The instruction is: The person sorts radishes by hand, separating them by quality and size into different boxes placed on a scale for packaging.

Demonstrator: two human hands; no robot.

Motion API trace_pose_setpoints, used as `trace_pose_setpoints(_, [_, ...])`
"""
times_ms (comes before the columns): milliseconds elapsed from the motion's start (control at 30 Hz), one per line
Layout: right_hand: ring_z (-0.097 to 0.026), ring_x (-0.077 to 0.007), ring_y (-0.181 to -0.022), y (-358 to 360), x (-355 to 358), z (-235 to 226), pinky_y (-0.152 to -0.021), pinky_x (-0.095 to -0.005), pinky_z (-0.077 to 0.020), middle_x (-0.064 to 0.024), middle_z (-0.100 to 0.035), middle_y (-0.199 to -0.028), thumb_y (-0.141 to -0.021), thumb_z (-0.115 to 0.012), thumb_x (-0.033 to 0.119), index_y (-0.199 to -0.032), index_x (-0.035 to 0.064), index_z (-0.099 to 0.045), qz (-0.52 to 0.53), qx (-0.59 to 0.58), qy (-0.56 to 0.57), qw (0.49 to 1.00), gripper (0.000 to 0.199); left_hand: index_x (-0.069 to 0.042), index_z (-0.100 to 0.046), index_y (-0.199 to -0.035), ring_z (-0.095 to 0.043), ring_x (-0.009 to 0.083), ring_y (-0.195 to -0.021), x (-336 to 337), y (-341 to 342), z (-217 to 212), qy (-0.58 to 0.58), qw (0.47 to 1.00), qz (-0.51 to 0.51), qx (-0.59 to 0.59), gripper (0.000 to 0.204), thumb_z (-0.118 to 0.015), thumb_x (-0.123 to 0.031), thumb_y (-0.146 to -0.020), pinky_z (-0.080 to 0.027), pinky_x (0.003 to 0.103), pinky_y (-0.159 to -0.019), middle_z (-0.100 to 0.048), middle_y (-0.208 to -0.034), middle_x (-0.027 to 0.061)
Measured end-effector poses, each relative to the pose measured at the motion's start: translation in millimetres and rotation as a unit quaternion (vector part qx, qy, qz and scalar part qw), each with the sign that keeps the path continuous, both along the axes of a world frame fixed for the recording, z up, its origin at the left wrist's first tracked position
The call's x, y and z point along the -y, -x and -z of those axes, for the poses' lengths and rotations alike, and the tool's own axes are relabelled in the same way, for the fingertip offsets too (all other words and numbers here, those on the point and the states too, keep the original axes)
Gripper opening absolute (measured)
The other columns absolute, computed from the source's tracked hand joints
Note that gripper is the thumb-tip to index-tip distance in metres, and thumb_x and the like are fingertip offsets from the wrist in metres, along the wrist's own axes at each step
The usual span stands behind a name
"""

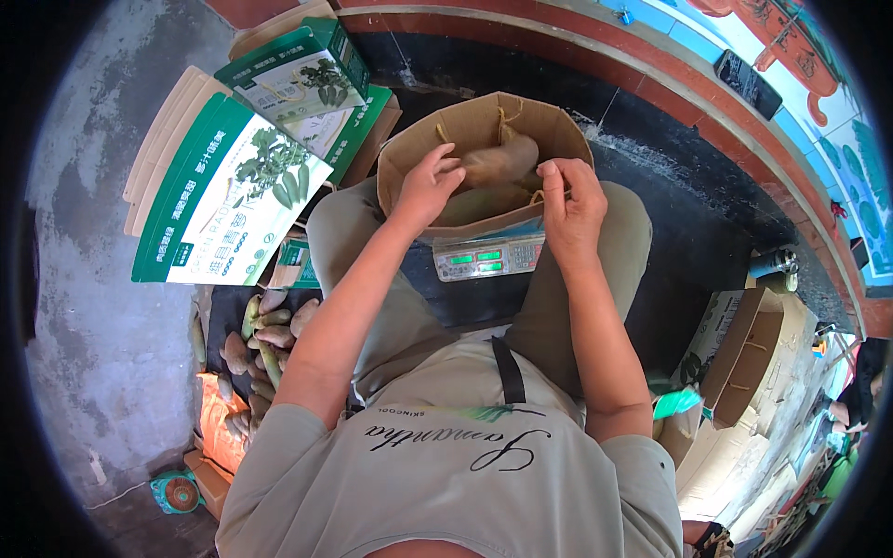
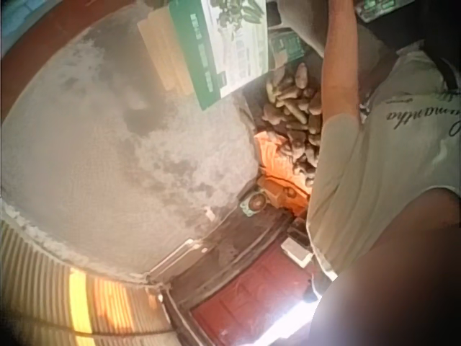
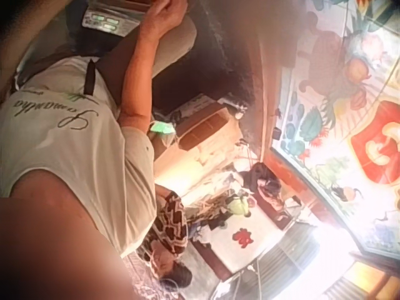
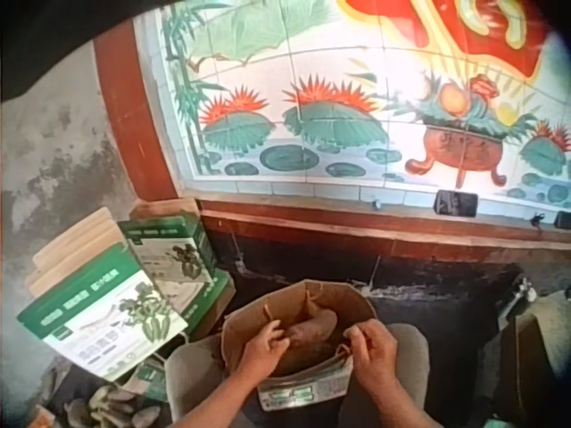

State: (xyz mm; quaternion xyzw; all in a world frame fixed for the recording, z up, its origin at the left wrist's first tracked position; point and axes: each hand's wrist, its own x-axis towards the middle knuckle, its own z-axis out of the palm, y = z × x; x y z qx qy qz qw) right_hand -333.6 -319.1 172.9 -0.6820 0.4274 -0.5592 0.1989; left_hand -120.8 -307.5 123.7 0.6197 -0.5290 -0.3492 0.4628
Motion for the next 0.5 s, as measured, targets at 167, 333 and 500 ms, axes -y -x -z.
trace_pose_setpoints(167, [-0.057, -0.0167, -0.071, 27, 1, -32, -0.067, -0.0265, -0.0444, -0.0078, -0.060, -0.075, -0.090, -0.056, 0.007, -0.081, -0.0008, -0.060, 0.014, 0.015, -0.005, 1.000, 0.013, 0.000, -0.054, -0.119, -0.062, 0.0294, -0.101, -17, -13, -11, -0.037, 0.987, 0.092, 0.125, 0.047, -0.065, -0.027, -0.082, -0.048, 0.037, -0.086, -0.060, -0.115, 0.0187])
trace_pose_setpoints(333, [-0.057, -0.0158, -0.071, 35, 15, -33, -0.068, -0.0256, -0.0446, -0.0081, -0.060, -0.075, -0.090, -0.056, 0.008, -0.082, -0.0017, -0.060, 0.021, 0.024, -0.034, 0.999, 0.013, -0.002, -0.061, -0.108, -0.058, 0.0318, -0.103, -37, -28, -12, -0.070, 0.934, 0.180, 0.300, 0.045, -0.067, -0.036, -0.078, -0.045, 0.038, -0.090, -0.061, -0.108, 0.0169])
trace_pose_setpoints(500, [-0.057, -0.0165, -0.070, 31, 46, -21, -0.068, -0.0270, -0.0453, -0.0092, -0.061, -0.076, -0.089, -0.057, 0.012, -0.084, -0.0012, -0.062, 0.006, -0.018, -0.074, 0.997, 0.015, -0.005, -0.063, -0.103, -0.058, 0.0316, -0.098, -41, -29, -6, -0.091, 0.909, 0.207, 0.350, 0.044, -0.071, -0.036, -0.073, -0.047, 0.039, -0.085, -0.062, -0.099, 0.0148])
